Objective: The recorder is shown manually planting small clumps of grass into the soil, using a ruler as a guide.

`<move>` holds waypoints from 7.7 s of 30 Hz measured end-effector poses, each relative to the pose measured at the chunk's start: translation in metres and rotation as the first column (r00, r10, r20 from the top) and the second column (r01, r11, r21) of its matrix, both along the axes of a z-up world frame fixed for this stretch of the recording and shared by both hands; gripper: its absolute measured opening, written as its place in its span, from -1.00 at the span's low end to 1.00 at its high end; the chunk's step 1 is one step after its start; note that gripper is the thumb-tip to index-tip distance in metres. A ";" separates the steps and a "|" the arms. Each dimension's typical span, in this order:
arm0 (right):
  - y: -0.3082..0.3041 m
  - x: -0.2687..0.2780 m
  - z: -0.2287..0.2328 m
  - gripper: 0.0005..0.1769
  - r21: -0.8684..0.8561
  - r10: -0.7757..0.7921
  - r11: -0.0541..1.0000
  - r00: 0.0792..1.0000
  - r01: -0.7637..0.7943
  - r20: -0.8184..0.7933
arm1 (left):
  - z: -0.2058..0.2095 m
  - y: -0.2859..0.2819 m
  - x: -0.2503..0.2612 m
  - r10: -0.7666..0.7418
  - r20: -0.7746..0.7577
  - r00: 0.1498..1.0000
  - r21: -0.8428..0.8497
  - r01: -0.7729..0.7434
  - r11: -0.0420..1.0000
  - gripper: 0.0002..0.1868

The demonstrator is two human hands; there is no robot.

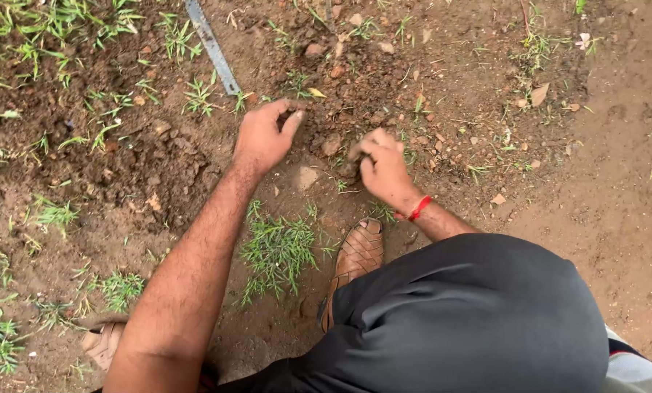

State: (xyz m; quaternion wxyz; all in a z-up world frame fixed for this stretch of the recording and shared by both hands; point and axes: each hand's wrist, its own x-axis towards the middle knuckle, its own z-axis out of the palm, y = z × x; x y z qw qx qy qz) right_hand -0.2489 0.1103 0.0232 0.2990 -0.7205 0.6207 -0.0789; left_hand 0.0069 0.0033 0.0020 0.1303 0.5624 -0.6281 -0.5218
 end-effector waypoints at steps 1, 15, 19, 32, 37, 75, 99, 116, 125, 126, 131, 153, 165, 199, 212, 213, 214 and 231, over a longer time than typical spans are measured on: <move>-0.003 -0.004 0.001 -0.67 -0.033 -0.078 0.997 0.996 0.077 -0.046 | 0.003 -0.002 -0.002 0.014 -0.043 0.999 0.004 -0.014 1.000 -0.73; -0.023 0.027 0.002 -0.61 0.018 0.054 0.998 0.873 -0.052 -0.485 | -0.001 -0.003 -0.003 0.020 -0.100 0.995 -0.073 -0.027 0.997 -0.73; -0.029 0.023 -0.007 -0.67 0.039 0.048 0.999 0.845 -0.032 -0.532 | -0.001 -0.002 -0.002 0.016 -0.071 0.997 -0.028 -0.018 0.999 -0.71; -0.021 -0.026 -0.005 -0.73 -0.129 -0.075 0.991 0.914 0.025 -0.398 | -0.013 -0.006 0.000 0.044 -0.128 0.991 -0.072 -0.053 0.996 -0.69; -0.025 -0.060 0.010 -0.81 -0.052 -0.185 0.983 0.916 0.178 -0.355 | -0.017 -0.004 -0.001 0.031 -0.097 0.995 -0.083 -0.039 0.996 -0.67; 0.024 -0.093 -0.007 -0.46 -0.077 -0.190 0.982 0.931 0.174 -0.312 | -0.007 0.019 -0.052 -0.268 -0.147 0.952 -0.148 0.246 0.958 -0.63; 0.012 -0.071 -0.017 -0.62 -0.027 -0.171 0.983 0.855 0.182 -0.489 | -0.005 0.030 -0.045 -0.307 -0.154 0.939 -0.244 0.265 0.933 -0.64; 0.038 -0.067 -0.015 -0.69 -0.097 -0.337 0.941 0.860 0.325 -0.383 | -0.006 0.042 -0.054 -0.271 -0.276 0.922 -0.222 0.213 0.951 -0.63; 0.026 -0.074 -0.038 -0.69 -0.090 -0.368 0.928 0.854 0.361 -0.367 | 0.002 0.046 -0.080 -0.277 -0.288 0.917 -0.155 0.240 0.958 -0.63; 0.020 -0.073 -0.036 -0.69 -0.093 -0.367 0.929 0.854 0.359 -0.369 | 0.006 0.041 -0.084 -0.275 -0.290 0.917 -0.157 0.238 0.959 -0.63; 0.012 -0.054 -0.032 -0.60 -0.010 -0.485 0.851 0.779 0.525 -0.398 | 0.007 0.038 -0.098 -0.190 -0.335 0.923 0.063 0.223 0.973 -0.62; 0.018 -0.064 -0.043 -0.70 0.096 -0.739 0.638 0.643 0.764 -0.204 | -0.022 0.032 -0.121 0.025 -0.472 0.881 0.246 0.105 0.964 -0.64; 0.018 -0.084 0.022 -0.80 -0.027 -0.682 0.730 0.726 0.683 -0.088 | -0.020 0.022 -0.080 -0.042 -0.321 0.946 0.213 0.116 0.970 -0.60; -0.150 -0.029 0.054 -0.76 0.486 -0.472 0.798 0.871 0.356 0.136 | 0.013 -0.007 -0.039 0.042 -0.226 0.973 -0.181 -0.084 0.980 -0.63; -0.257 0.058 0.134 -0.72 -0.247 -0.199 0.926 0.926 0.285 0.322 | 0.063 -0.034 -0.018 0.202 -0.201 0.959 -0.085 -0.222 0.971 -0.66; -0.255 0.065 0.124 -0.72 -0.245 -0.194 0.929 0.928 0.278 0.319 | 0.067 -0.036 -0.014 0.209 -0.203 0.957 -0.081 -0.229 0.970 -0.66; -0.253 0.071 0.114 -0.74 -0.200 -0.186 0.953 0.961 0.227 0.207 | 0.070 -0.039 -0.010 0.176 -0.155 0.972 -0.031 -0.183 0.983 -0.67; -0.352 0.189 0.064 -0.71 -0.038 0.307 0.947 0.935 -0.318 -0.177 | 0.115 -0.159 0.186 -0.393 0.561 0.729 -0.337 0.634 0.696 -0.76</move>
